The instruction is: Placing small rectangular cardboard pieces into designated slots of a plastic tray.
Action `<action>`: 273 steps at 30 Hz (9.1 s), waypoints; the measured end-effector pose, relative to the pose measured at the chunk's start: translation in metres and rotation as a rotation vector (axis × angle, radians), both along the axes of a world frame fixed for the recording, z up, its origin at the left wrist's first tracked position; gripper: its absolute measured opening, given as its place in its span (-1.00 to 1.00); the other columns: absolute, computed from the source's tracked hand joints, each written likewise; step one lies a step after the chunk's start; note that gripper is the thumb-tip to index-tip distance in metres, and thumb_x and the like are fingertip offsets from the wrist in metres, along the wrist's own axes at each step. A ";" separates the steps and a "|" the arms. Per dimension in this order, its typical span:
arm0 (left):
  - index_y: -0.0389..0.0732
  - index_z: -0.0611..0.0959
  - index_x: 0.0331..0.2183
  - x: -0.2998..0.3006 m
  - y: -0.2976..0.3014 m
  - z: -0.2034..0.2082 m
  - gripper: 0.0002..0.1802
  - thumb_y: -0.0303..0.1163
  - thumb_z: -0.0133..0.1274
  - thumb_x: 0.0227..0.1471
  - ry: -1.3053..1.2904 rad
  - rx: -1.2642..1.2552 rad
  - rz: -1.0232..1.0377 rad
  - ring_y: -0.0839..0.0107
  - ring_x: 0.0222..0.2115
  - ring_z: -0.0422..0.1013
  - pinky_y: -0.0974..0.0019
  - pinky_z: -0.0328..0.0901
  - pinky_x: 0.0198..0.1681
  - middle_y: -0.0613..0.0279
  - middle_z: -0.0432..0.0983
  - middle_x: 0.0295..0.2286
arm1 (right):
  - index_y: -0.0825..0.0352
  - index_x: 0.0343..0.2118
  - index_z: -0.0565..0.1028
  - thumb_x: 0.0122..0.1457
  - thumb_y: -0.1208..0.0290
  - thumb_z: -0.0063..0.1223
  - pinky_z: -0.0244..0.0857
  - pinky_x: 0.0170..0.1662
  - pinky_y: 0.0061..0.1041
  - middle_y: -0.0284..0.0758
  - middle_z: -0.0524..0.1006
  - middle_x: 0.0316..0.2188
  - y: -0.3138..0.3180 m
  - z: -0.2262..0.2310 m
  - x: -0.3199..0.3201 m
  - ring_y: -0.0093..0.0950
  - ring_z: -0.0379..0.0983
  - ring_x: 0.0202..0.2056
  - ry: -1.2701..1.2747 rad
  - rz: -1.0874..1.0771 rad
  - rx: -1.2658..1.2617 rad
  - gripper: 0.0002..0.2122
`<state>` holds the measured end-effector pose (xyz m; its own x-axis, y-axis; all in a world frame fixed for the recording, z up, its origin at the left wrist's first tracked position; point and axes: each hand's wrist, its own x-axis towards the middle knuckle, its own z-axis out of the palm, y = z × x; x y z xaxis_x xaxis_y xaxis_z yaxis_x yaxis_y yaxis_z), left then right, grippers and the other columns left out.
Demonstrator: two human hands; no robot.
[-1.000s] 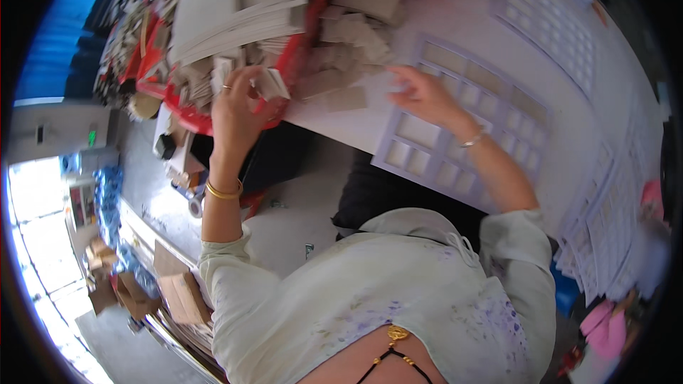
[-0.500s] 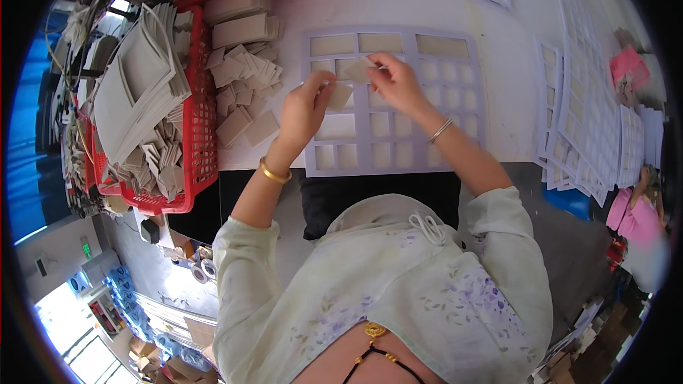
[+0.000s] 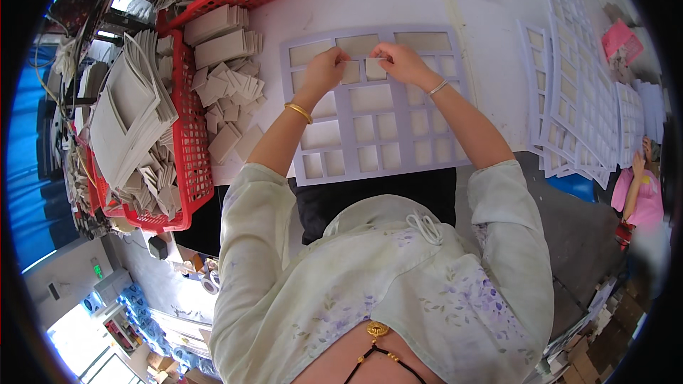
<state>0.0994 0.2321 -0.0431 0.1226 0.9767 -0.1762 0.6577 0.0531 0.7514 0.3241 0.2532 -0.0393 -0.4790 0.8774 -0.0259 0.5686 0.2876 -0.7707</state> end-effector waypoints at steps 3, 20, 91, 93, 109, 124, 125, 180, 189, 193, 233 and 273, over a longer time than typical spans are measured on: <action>-0.19 0.60 -0.38 0.002 0.000 -0.006 -0.87 -0.41 0.02 -0.05 0.082 0.150 -0.054 0.17 -0.39 0.50 0.20 0.37 -0.30 0.12 0.56 -0.46 | 0.29 -0.25 0.48 0.04 0.57 0.02 0.32 -0.31 -0.50 -0.32 0.50 -0.50 0.002 -0.001 -0.002 -0.47 0.45 -0.43 -0.031 0.031 -0.020 -0.82; -0.25 0.55 -0.41 0.006 -0.017 0.001 -0.94 -0.52 0.02 -0.04 0.006 0.108 0.051 0.34 -0.56 0.52 0.27 0.39 -0.48 0.20 0.57 -0.48 | 0.27 -0.37 0.44 -0.08 0.53 0.09 0.35 -0.22 -0.29 -0.28 0.42 -0.27 -0.012 0.003 -0.008 -0.24 0.44 -0.27 -0.159 -0.018 0.145 -0.83; -0.12 0.54 -0.17 -0.067 -0.162 0.037 -0.50 -0.34 0.29 -0.26 0.330 0.455 -0.226 0.21 -0.17 0.36 0.18 0.25 -0.15 0.24 0.44 -0.23 | 0.35 -0.27 0.48 0.08 0.50 0.09 0.37 -0.43 -0.60 -0.39 0.56 -0.46 -0.066 -0.002 -0.085 -0.64 0.45 -0.51 0.325 -0.134 -0.215 -0.85; -0.13 0.54 -0.18 -0.070 -0.169 0.033 -0.53 -0.35 0.27 -0.23 0.261 0.483 -0.132 0.17 -0.17 0.36 0.16 0.25 -0.15 0.22 0.44 -0.23 | 0.36 -0.28 0.49 0.08 0.50 0.08 0.35 -0.45 -0.62 -0.38 0.55 -0.51 -0.064 -0.005 -0.087 -0.61 0.48 -0.54 0.277 -0.085 -0.221 -0.86; -0.09 0.57 -0.20 -0.077 -0.208 0.018 -0.64 -0.46 0.16 -0.15 0.310 0.373 0.003 0.15 -0.14 0.34 0.11 0.21 -0.07 0.22 0.42 -0.16 | 0.29 -0.30 0.51 -0.01 0.55 0.06 0.37 -0.27 -0.41 -0.27 0.45 -0.32 -0.075 -0.005 -0.113 -0.36 0.46 -0.39 -0.077 0.016 0.158 -0.83; -0.12 0.45 -0.03 -0.062 -0.150 0.006 -0.46 -0.40 0.15 -0.13 0.500 0.514 -0.011 0.17 0.08 0.21 -0.01 0.09 0.13 0.23 0.36 -0.01 | 0.26 -0.30 0.56 -0.10 0.71 -0.08 0.26 -0.12 -0.35 -0.40 0.50 -0.24 -0.082 0.005 -0.105 -0.36 0.38 -0.11 -0.293 0.333 0.475 -0.70; -0.11 0.48 -0.06 -0.061 -0.148 0.007 -0.51 -0.40 0.15 -0.12 0.490 0.462 0.004 0.19 0.07 0.22 -0.03 0.09 0.14 0.25 0.38 -0.04 | 0.26 -0.32 0.57 -0.11 0.71 -0.08 0.24 -0.11 -0.34 -0.42 0.51 -0.22 -0.079 0.005 -0.102 -0.36 0.38 -0.11 -0.199 0.323 0.436 -0.70; -0.33 0.51 -0.30 -0.095 -0.230 0.016 -0.91 -0.59 -0.01 0.08 -0.460 0.199 0.632 0.57 -0.53 0.46 0.54 0.38 -0.59 0.24 0.48 -0.45 | 0.23 -0.41 0.59 0.01 0.33 0.20 0.36 -0.40 -0.53 -0.38 0.60 -0.48 0.002 -0.005 -0.206 -0.50 0.53 -0.48 0.265 -0.097 0.128 -0.88; -0.33 0.52 -0.29 -0.087 -0.233 0.026 -0.90 -0.56 0.00 0.10 -0.435 0.063 0.577 0.62 -0.56 0.41 0.56 0.37 -0.60 0.30 0.48 -0.51 | 0.39 -0.28 0.48 0.14 0.40 0.07 0.33 -0.54 -0.59 -0.35 0.56 -0.47 -0.002 0.004 -0.188 -0.57 0.55 -0.47 0.646 -0.302 -0.195 -0.83; -0.33 0.54 -0.30 -0.093 -0.237 0.027 -0.91 -0.56 0.00 0.10 -0.409 -0.010 0.507 0.63 -0.58 0.41 0.54 0.37 -0.58 0.29 0.48 -0.52 | 0.40 -0.24 0.44 0.16 0.46 0.04 0.30 -0.56 -0.59 -0.38 0.53 -0.45 -0.045 0.029 -0.142 -0.63 0.52 -0.50 0.543 -0.146 -0.283 -0.84; -0.08 0.62 -0.25 -0.062 -0.247 0.031 -0.72 -0.50 0.10 -0.11 0.416 0.341 -0.205 0.25 -0.11 0.37 0.17 0.22 -0.08 0.33 0.50 -0.14 | 0.25 -0.36 0.55 -0.05 0.45 0.05 0.10 -0.16 -0.39 -0.49 0.48 -0.23 -0.200 0.027 -0.080 -0.52 0.35 -0.12 -0.365 0.453 0.486 -0.85; -0.02 0.24 0.19 -0.087 -0.064 -0.026 -0.36 -0.31 -0.01 0.06 0.736 0.478 -0.008 0.21 0.21 0.04 -0.14 -0.14 0.23 0.32 0.15 0.18 | 0.28 0.07 0.34 0.32 0.11 -0.24 0.32 0.05 -0.37 -0.31 0.44 0.04 -0.118 0.108 0.156 -0.42 0.38 0.04 1.233 -0.945 -0.260 -0.60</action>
